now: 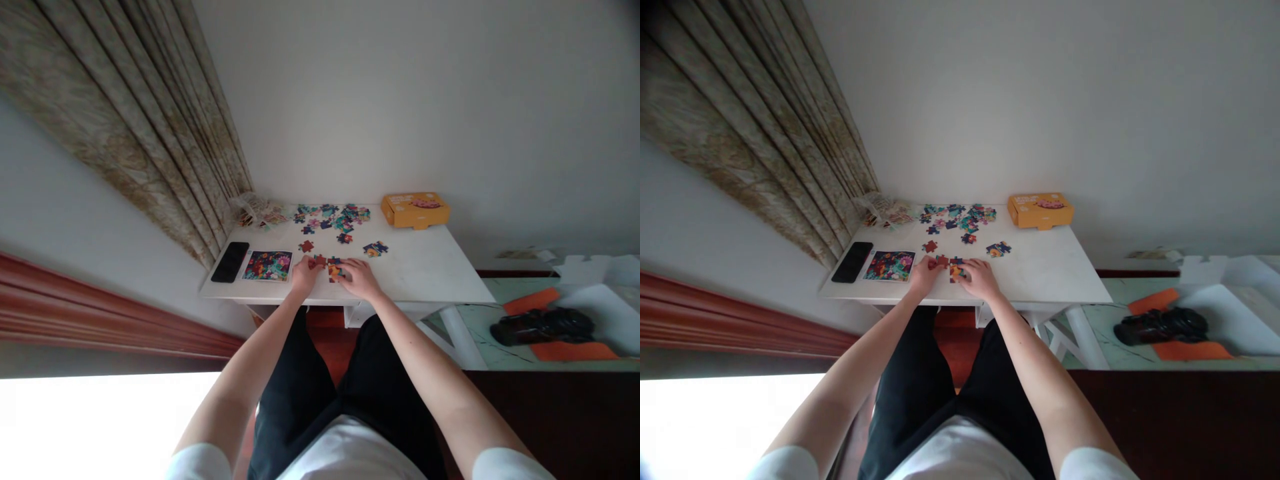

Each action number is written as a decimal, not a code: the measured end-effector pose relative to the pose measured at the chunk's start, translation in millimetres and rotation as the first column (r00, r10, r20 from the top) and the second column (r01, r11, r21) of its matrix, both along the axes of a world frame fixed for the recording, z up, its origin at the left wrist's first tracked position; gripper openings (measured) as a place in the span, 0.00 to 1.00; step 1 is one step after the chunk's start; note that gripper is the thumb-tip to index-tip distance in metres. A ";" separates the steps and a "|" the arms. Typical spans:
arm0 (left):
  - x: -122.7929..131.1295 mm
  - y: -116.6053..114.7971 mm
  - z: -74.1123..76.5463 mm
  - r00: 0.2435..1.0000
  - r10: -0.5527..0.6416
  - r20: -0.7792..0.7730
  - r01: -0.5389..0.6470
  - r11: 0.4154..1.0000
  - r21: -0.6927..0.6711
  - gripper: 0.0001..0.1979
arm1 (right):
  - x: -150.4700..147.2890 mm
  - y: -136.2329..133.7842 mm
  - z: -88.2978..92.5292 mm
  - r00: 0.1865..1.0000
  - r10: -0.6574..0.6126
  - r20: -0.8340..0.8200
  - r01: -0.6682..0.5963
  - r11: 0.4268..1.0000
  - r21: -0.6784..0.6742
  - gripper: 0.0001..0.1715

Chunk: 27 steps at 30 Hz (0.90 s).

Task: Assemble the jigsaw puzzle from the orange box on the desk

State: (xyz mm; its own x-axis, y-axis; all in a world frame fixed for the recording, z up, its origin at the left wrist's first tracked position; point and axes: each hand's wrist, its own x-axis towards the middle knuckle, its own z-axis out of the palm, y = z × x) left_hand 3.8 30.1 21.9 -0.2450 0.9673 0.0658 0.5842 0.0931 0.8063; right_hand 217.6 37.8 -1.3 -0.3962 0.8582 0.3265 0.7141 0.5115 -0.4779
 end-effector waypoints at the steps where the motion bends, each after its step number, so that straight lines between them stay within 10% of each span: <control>1: -0.5 -0.7 -0.7 1.000 -0.006 -0.013 0.005 1.000 -0.001 0.08 | 0.0 -0.1 0.2 1.000 -0.002 -0.002 0.002 1.000 -0.002 0.18; 13: -4.6 1.0 2.3 0.996 -0.018 0.083 0.024 0.997 -0.072 0.07 | -1.0 -1.9 5.4 1.000 0.010 -0.001 -0.010 1.000 0.000 0.18; 23: -0.5 -0.1 -5.8 0.898 -0.128 -0.420 0.171 0.983 0.064 0.07 | -0.1 -0.6 1.6 1.000 0.008 -0.012 -0.008 1.000 -0.012 0.18; 27: -0.9 -5.6 -9.8 0.799 -0.356 -0.485 0.464 0.878 0.118 0.16 | -0.2 -0.2 0.4 1.000 0.008 -0.005 -0.008 1.000 -0.013 0.18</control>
